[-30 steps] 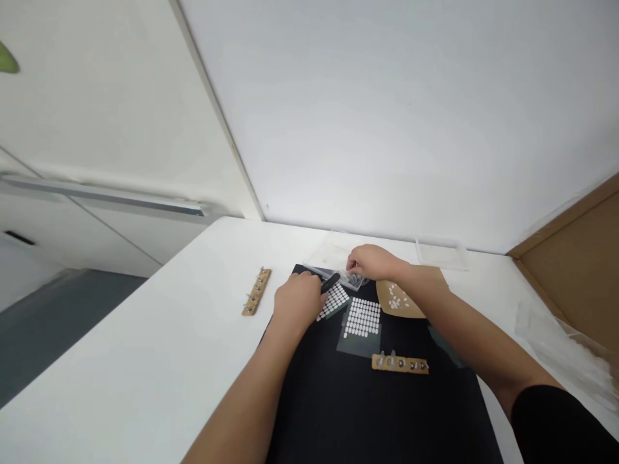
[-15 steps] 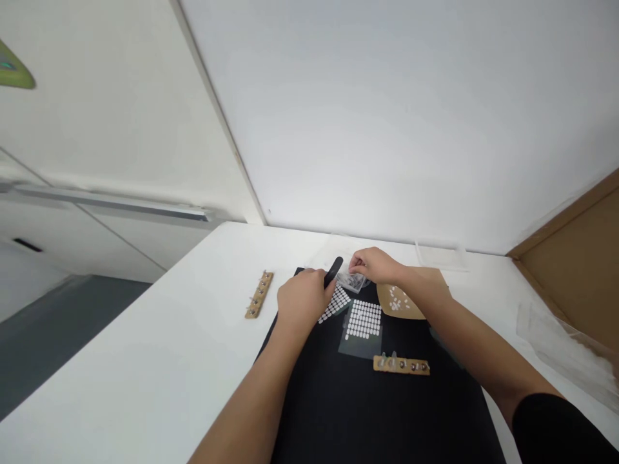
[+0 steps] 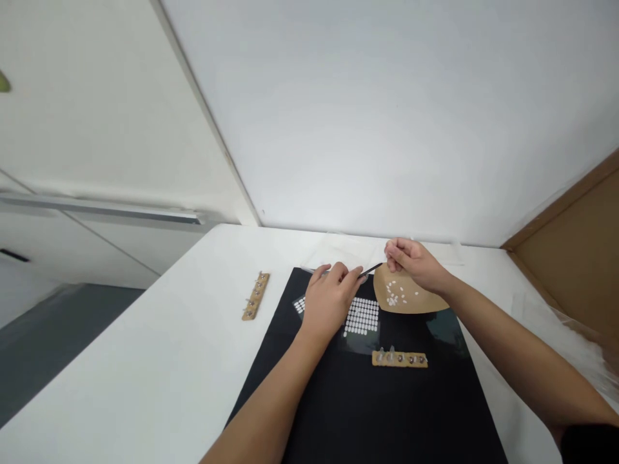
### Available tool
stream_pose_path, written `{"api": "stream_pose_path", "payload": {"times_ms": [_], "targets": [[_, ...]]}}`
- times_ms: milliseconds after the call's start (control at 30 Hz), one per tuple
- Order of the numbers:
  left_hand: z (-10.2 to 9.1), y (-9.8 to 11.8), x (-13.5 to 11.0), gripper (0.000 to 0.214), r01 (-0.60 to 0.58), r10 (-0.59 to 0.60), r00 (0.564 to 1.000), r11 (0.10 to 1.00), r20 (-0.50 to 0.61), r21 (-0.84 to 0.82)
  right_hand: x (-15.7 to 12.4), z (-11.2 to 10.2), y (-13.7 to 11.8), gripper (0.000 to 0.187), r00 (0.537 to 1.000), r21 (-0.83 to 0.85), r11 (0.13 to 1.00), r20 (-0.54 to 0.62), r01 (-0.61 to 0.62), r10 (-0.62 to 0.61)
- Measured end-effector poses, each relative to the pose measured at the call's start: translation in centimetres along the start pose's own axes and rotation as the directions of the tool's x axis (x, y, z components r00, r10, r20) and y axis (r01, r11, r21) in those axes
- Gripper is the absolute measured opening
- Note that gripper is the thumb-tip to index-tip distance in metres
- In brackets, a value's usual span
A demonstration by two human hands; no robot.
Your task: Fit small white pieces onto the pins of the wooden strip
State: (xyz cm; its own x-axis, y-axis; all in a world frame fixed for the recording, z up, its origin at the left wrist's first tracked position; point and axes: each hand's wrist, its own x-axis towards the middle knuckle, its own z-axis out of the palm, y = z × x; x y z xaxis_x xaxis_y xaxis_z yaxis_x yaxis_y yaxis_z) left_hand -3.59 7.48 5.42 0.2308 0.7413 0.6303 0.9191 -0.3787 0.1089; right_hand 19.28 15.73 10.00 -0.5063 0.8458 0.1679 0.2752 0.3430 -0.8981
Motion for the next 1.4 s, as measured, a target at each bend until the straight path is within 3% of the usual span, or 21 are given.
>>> {"api": "stream_pose_path", "payload": {"times_ms": [167,467,600,733,933,1167,1400], "targets": [[-0.2,2.0,-0.5,0.040,0.115,-0.096,0.980,0.989,0.177,-0.098,-3.8,-0.3,-0.5,0.044,0.974,0.141,0.990,-0.228,0.018,0.014],[0.3,3.8,-0.8,0.043,-0.017,0.063,0.961,0.985,0.270,-0.169,-7.9,1.9,0.8,0.024,0.884,0.153,0.976,-0.462,0.153,-0.066],[0.6,3.9,-1.0,0.045,-0.064,0.097,0.946,0.991,0.308,-0.117,-8.2,2.0,1.5,0.036,0.891,0.081,0.983,-0.441,0.165,-0.113],[0.6,4.1,-1.1,0.048,-0.087,0.097,0.937,0.995,0.335,-0.043,-8.6,1.5,2.0,0.016,0.885,-0.137,0.982,-0.429,0.134,-0.180],[0.8,4.6,-1.1,0.050,-0.036,0.038,0.935,0.999,0.353,-0.011,-9.8,1.4,2.4,0.013,0.844,-0.398,0.915,-0.468,0.063,-0.262],[1.3,5.3,-1.2,0.047,-0.119,0.116,0.923,0.993,0.366,-0.016,-10.8,1.7,2.9,0.030,0.885,-0.509,0.861,-0.399,0.003,-0.239],[1.2,5.7,-1.2,0.044,-0.096,0.120,0.942,0.991,0.315,-0.090,-10.2,2.6,4.1,0.043,0.847,-0.590,0.803,-0.467,-0.083,-0.256]]}}
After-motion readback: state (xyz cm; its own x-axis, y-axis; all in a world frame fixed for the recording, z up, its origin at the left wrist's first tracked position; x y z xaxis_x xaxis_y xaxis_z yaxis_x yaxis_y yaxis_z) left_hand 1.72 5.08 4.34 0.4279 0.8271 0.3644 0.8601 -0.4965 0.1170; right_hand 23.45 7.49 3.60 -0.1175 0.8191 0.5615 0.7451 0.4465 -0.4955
